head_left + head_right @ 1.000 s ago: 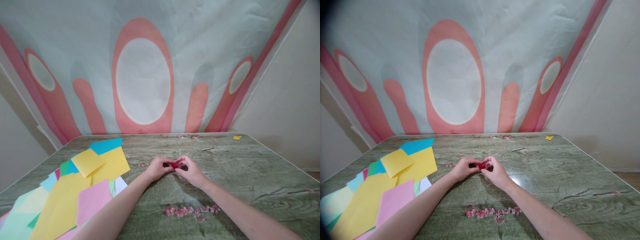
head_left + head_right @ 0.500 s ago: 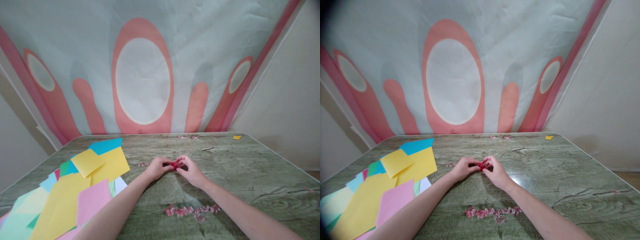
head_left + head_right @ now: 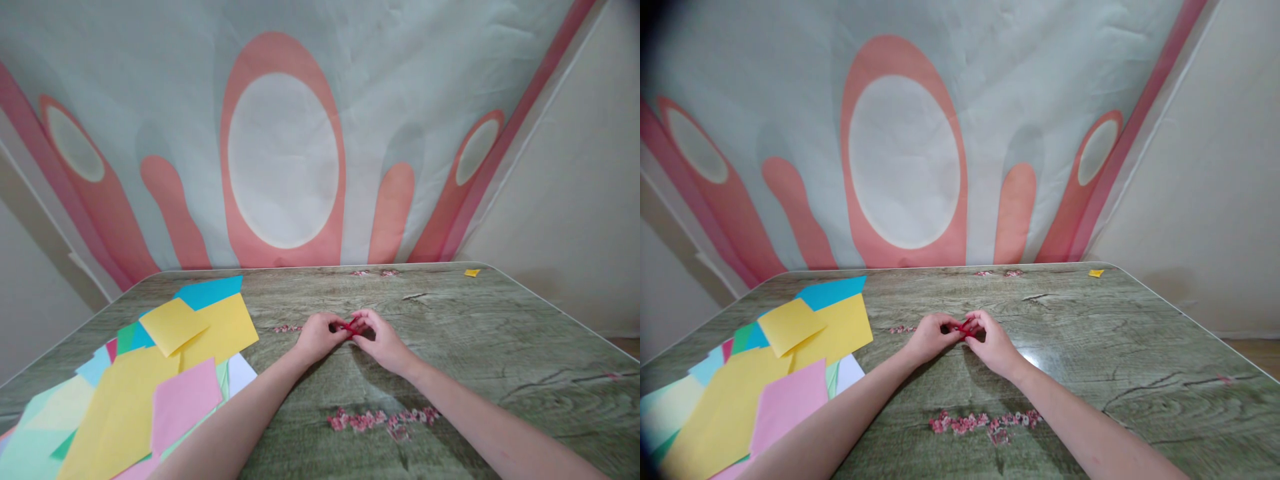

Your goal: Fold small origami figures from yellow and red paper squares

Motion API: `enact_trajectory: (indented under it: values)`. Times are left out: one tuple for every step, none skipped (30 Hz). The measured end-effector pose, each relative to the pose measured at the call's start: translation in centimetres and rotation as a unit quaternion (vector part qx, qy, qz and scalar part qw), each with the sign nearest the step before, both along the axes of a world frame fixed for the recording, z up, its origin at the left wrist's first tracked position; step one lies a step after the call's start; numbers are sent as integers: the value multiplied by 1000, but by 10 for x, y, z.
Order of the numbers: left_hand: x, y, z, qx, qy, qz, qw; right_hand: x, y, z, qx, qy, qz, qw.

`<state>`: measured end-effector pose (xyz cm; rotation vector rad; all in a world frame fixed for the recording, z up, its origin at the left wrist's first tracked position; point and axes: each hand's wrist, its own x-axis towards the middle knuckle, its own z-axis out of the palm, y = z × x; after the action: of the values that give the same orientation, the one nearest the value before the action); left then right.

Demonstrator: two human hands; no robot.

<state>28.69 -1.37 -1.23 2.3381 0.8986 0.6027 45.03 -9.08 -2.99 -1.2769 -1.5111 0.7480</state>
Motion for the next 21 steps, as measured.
enact_trajectory:
  values:
    - [1, -1, 0, 5, 2, 4, 1000, 0, 1, -1, -1, 3, -5, 1000]
    - [1, -2, 1, 8, 4, 6, 1000, 1, 1, -3, -2, 7, -9, 1000]
    - [1, -2, 1, 10, 5, 3, 1000, 1, 2, -4, -3, 10, -11, 1000]
    - [1, -3, 2, 10, 6, -1, 1000, 1, 2, -4, -3, 11, -12, 1000]
    - [1, -3, 3, 9, 4, -5, 1000, 1, 2, -5, -3, 12, -12, 1000]
    - [1, -3, 4, 9, 3, -10, 1000, 1, 2, -4, -3, 11, -13, 1000]
    - [0, -3, 5, 9, 1, -15, 1000, 1, 2, -4, -5, 11, -13, 1000]
    - [0, -3, 6, 9, 0, -17, 1000, 1, 2, -3, -7, 12, -14, 1000]
    - [0, -3, 6, 8, 0, -18, 1000, 1, 1, -3, -9, 12, -14, 1000]
    - [-1, -3, 7, 6, -1, -19, 1000, 1, 1, -2, -10, 13, -16, 1000]
    - [-1, -3, 7, 5, -2, -20, 1000, 1, 1, -2, -10, 15, -18, 1000]
    - [-1, -3, 7, 4, -5, -20, 1000, 2, 2, -2, -10, 17, -20, 1000]
    - [0, -3, 6, 3, -8, -18, 1000, 2, 2, -2, -10, 19, -21, 1000]
    - [0, -4, 6, 1, -12, -15, 1000, 2, 2, -2, -11, 22, -22, 999]
    - [0, -4, 5, 0, -15, -12, 1000, 3, 2, -2, -12, 26, -21, 999]
    - [1, -4, 4, -1, -17, -8, 1000, 3, 2, -2, -14, 29, -20, 999]
    - [1, -4, 4, -1, -18, -4, 1000, 4, 3, -2, -15, 31, -18, 999]
    - [1, -5, 3, -1, -19, 0, 1000, 4, 3, -2, -17, 32, -18, 999]
    - [2, -5, 3, -1, -20, 3, 1000, 4, 3, -2, -18, 32, -17, 999]
    - [2, -6, 2, 0, -21, 4, 1000, 4, 3, -2, -19, 31, -18, 999]
    - [2, -6, 2, 1, -22, 5, 1000, 4, 3, -3, -20, 30, -18, 999]
